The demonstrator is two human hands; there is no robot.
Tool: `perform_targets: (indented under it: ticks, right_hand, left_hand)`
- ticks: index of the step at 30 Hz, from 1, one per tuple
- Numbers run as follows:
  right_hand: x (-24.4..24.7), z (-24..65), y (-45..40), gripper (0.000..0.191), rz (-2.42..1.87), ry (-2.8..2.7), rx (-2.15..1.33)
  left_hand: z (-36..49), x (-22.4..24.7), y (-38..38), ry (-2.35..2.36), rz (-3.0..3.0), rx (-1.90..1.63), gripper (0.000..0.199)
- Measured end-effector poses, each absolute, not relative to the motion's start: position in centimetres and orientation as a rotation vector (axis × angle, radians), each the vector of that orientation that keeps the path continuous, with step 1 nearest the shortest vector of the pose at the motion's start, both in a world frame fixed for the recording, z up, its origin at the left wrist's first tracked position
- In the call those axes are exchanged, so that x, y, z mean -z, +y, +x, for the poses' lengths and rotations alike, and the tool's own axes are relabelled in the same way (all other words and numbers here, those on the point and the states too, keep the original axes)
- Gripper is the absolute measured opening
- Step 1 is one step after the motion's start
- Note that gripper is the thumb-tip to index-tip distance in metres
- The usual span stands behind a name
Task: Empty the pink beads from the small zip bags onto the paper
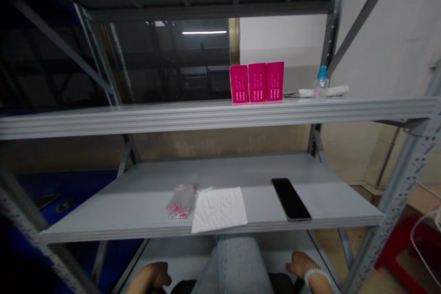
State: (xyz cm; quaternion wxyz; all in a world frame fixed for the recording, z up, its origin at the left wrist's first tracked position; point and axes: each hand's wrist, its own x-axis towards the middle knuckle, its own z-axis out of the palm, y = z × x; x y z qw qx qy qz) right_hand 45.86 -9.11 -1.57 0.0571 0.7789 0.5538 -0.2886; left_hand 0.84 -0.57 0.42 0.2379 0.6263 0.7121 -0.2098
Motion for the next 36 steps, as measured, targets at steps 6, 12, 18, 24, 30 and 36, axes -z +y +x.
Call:
perform_targets:
  ticks: [6,12,18,24,30,36]
  right_hand:
    - [1.48,45.84,-9.19,0.025,2.360,1.675,0.856]
    - [1.69,45.86,-9.10,0.025,2.365,1.671,0.844]
    - [1.87,45.91,-9.05,0.024,2.366,1.676,0.844]
    - [1.71,45.84,-9.14,0.024,2.378,1.666,0.840]
    - [2.16,45.92,-9.05,0.024,2.397,1.658,0.848]
    - [2.11,45.97,-9.07,0.023,2.383,1.665,0.857]
  left_hand:
    - [1.09,-0.73,-0.75,1.877,1.482,0.778,0.028]
    - [0.89,-1.05,-0.57,1.854,1.567,0.764,0.031]
    - [0.63,-0.86,-0.20,1.838,1.684,0.759,0.032]
    - [0.35,-0.35,-0.09,1.821,1.753,0.762,0.032]
    - [0.58,-0.77,-0.29,1.820,1.758,0.765,0.031]
    - [0.62,-1.34,-0.83,1.840,1.632,0.770,0.031]
